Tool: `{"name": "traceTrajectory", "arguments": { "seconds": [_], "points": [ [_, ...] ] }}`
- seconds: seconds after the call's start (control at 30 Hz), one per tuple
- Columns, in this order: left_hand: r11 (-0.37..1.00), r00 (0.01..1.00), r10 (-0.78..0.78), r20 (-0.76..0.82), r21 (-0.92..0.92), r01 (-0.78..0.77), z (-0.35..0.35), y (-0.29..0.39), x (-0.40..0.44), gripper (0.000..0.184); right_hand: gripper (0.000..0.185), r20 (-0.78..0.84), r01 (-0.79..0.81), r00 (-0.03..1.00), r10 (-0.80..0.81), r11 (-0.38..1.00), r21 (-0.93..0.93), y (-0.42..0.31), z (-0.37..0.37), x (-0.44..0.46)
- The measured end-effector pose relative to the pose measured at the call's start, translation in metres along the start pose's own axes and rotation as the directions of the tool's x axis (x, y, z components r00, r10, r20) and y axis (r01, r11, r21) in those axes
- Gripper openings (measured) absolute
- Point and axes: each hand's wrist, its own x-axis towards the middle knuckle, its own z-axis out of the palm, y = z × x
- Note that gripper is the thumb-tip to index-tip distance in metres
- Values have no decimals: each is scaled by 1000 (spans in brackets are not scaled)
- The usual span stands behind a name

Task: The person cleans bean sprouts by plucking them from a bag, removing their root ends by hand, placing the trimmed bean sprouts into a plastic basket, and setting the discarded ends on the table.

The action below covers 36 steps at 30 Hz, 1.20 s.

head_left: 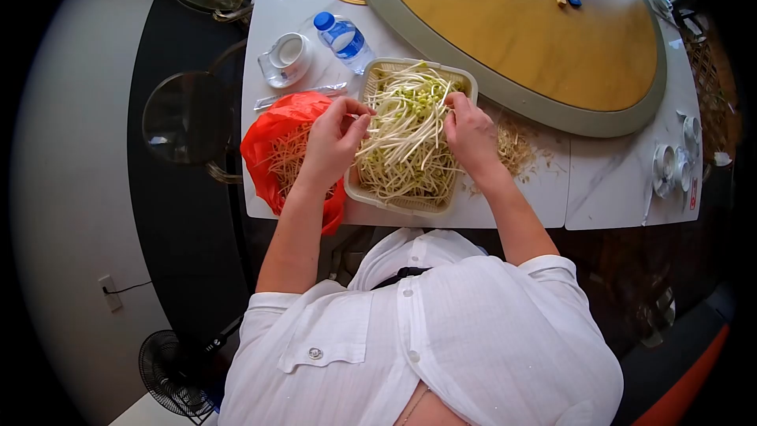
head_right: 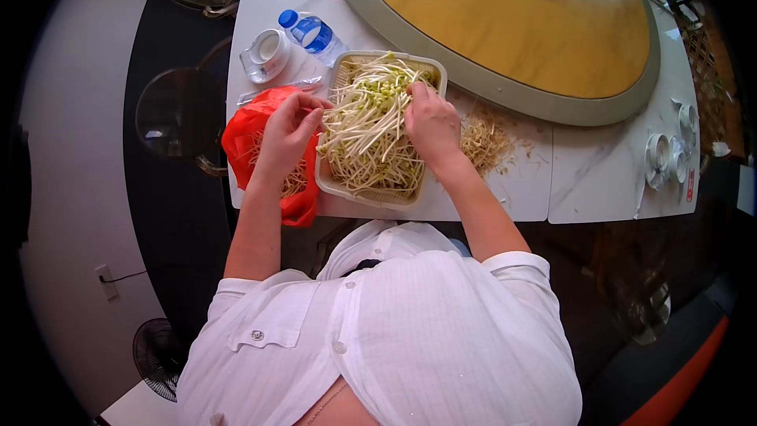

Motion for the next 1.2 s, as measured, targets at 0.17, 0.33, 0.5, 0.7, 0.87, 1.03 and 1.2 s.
{"name": "traceTrajectory", "arguments": {
  "seconds": [0.17,0.33,0.5,0.7,0.87,1.03,1.2],
  "points": [
    [993,998,54,-35,-105,-58,5,-5,0,8,13,-130,274,960,-250,937,216,-38,-12,5],
    [990,997,59,-47,-127,-64,8,-5,0,7,14,-96,421,904,-416,833,358,-49,16,11],
    [996,995,71,-66,-43,-73,10,-7,-6,7,15,1,358,922,-388,852,382,-52,13,16],
    [971,974,190,-124,-122,-205,19,-16,-29,8,18,-56,415,910,-411,902,114,-55,12,6],
    [945,918,316,-240,-7,-327,17,-6,-49,7,30,-52,520,851,-523,852,-58,-53,-23,-35],
    [846,861,507,42,166,-507,102,25,-42,14,24,-275,-21,956,100,961,276,1,-77,-57],
    [750,863,447,235,427,-505,223,-22,-8,12,21,-206,-350,922,329,934,-71,85,-90,-85]
  ]
}}
